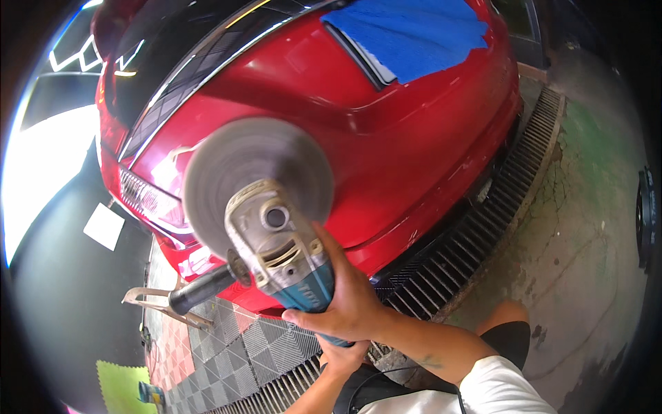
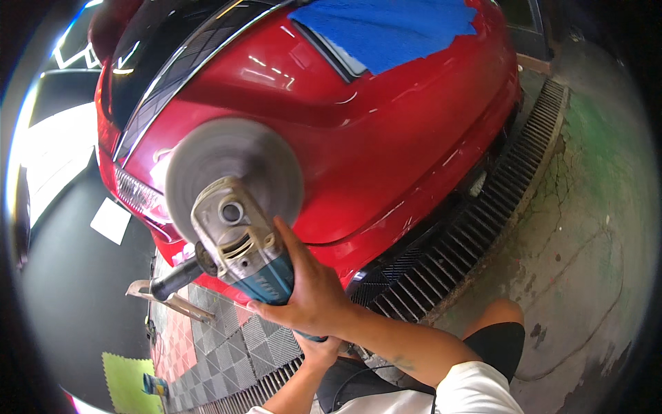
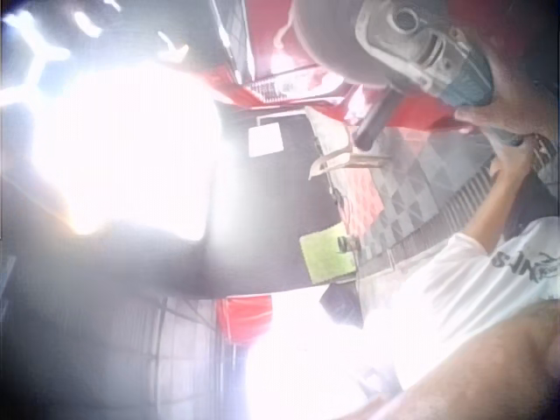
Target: The person adjusts a polishing pad on a machine, then uses the polisher on the rear hatch of a red car. They apply a white compound to the surface and continue polishing the area.
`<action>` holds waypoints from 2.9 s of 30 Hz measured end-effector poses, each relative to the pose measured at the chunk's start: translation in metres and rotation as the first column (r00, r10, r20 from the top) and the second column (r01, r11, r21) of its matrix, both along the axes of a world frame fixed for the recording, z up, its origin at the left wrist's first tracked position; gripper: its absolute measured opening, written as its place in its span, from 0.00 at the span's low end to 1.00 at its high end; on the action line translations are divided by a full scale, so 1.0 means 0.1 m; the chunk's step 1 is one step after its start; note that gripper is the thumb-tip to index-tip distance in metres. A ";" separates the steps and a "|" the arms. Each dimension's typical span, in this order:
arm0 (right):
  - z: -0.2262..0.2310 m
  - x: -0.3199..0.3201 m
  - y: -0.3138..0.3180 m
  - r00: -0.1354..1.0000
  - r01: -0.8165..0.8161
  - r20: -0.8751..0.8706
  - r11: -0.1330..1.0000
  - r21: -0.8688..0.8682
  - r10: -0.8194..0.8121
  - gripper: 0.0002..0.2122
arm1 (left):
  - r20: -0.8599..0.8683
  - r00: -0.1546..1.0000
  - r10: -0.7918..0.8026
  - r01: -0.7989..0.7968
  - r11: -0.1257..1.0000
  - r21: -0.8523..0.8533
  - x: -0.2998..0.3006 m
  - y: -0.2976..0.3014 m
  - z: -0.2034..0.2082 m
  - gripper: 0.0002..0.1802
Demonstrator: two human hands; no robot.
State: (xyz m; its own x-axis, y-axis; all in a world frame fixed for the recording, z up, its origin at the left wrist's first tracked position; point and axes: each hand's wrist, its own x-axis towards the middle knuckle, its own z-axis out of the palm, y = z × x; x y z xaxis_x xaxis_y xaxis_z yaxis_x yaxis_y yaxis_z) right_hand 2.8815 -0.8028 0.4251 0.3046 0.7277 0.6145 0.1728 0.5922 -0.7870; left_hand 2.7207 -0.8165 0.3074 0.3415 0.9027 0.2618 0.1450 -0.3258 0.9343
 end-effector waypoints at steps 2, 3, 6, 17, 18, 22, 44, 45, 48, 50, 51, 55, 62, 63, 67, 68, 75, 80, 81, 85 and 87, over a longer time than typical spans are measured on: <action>-0.10 0.08 -0.07 0.998 -0.002 -0.055 1.000 -0.009 0.001 0.63 | -0.132 0.987 -0.091 0.093 0.996 0.006 -0.06 0.05 -0.04 0.49; -0.17 0.13 -0.12 0.997 -0.003 -0.082 1.000 -0.012 0.002 0.63 | -0.129 0.989 -0.076 0.083 0.995 0.048 -0.04 0.05 -0.15 0.50; -0.49 0.33 -0.28 0.969 0.085 -0.231 0.996 -0.039 -0.092 0.60 | -0.246 0.967 -0.062 0.070 0.997 0.024 0.17 -0.11 -0.11 0.54; -0.89 0.92 -0.59 0.758 0.083 -0.649 0.997 -0.006 -0.067 0.42 | -0.387 0.866 -0.317 0.344 0.939 -0.001 0.64 -0.30 0.08 0.67; -0.89 0.81 -0.56 0.781 0.064 -0.622 0.998 -0.010 -0.056 0.44 | -0.399 0.882 -0.252 0.273 0.962 -0.006 0.57 -0.31 0.02 0.66; -1.14 0.28 -0.36 0.861 -0.046 -0.508 0.999 -0.026 0.026 0.51 | -0.438 0.897 0.062 -0.018 0.995 0.102 0.20 -0.31 -0.35 0.65; -1.68 0.55 -0.35 0.705 -0.037 -0.710 0.998 -0.044 -0.005 0.41 | -0.536 0.826 -0.175 0.144 0.985 -0.100 0.26 -0.04 -0.47 0.68; -1.78 0.46 -0.34 0.744 -0.016 -0.667 0.997 -0.070 -0.035 0.42 | -0.531 0.829 -0.177 0.133 0.984 -0.120 0.23 -0.06 -0.55 0.68; -1.89 0.09 -0.35 0.842 0.000 -0.535 0.991 -0.134 -0.072 0.45 | -0.463 0.880 -0.102 0.032 0.987 -0.157 -0.09 -0.14 -1.06 0.65; -1.81 -0.16 -0.33 0.877 -0.117 -0.480 0.980 -0.163 0.025 0.48 | -0.430 0.902 -0.041 -0.023 0.990 -0.142 -0.34 -0.22 -1.33 0.64; -1.77 -0.26 -0.33 0.876 -0.208 -0.470 0.963 -0.171 0.106 0.49 | -0.434 0.901 -0.021 -0.051 0.987 -0.152 -0.47 -0.25 -1.35 0.63; -1.92 -0.65 -0.19 0.866 -0.260 -0.472 0.956 -0.139 0.167 0.56 | -0.355 0.934 0.039 -0.090 0.987 -0.130 -0.82 -0.21 -1.52 0.62; -1.10 -1.24 0.03 0.928 -0.312 -0.261 0.938 -0.152 0.266 0.60 | -0.293 0.945 0.146 -0.135 0.989 0.057 -1.35 0.02 -1.37 0.47; -0.92 -1.26 0.10 0.934 -0.316 -0.226 0.936 -0.154 0.278 0.62 | -0.340 0.925 0.170 -0.146 0.985 0.093 -1.43 0.06 -1.26 0.42; -0.12 -1.28 0.15 0.968 -0.249 -0.078 0.935 -0.251 0.237 0.65 | -0.049 0.998 0.034 -0.037 0.997 -0.063 -1.46 -0.02 -0.39 0.29; -0.04 -1.28 0.16 0.970 -0.240 -0.043 0.937 -0.253 0.237 0.65 | -0.078 0.996 0.053 -0.066 0.983 -0.174 -1.44 -0.09 -0.22 0.26; -0.91 -1.09 -0.51 0.949 -0.301 -0.179 0.915 -0.268 0.259 0.60 | -0.187 0.982 -0.001 0.004 1.000 0.015 -1.02 -0.37 -0.33 0.51; -1.51 -0.82 -0.78 0.877 -0.227 -0.478 0.916 -0.330 0.045 0.50 | -0.229 0.937 -0.264 0.228 0.958 -0.172 -0.76 -0.44 -0.11 0.76; -1.48 -0.74 -0.79 0.852 -0.186 -0.524 0.936 -0.299 0.002 0.49 | -0.214 0.908 -0.359 0.306 0.920 -0.243 -0.70 -0.37 -0.03 0.77; -1.29 -0.27 -0.89 0.813 -0.160 -0.582 0.959 -0.234 -0.006 0.47 | -0.240 0.816 -0.526 0.501 0.851 -0.159 -0.53 -0.04 0.51 0.70; -1.22 -0.19 -0.96 0.851 -0.100 -0.522 0.960 -0.261 -0.053 0.46 | -0.138 0.839 -0.526 0.512 0.849 -0.126 -0.37 0.11 0.60 0.67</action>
State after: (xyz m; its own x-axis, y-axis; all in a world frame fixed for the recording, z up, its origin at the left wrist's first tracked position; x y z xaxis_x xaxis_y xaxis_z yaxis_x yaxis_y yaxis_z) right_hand 2.8626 -0.8988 0.3032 0.5030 0.8511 0.1502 -0.3179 0.3438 -0.8836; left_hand 2.6833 -0.8059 0.3677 0.7971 0.5960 0.0966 0.1262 -0.3208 0.9387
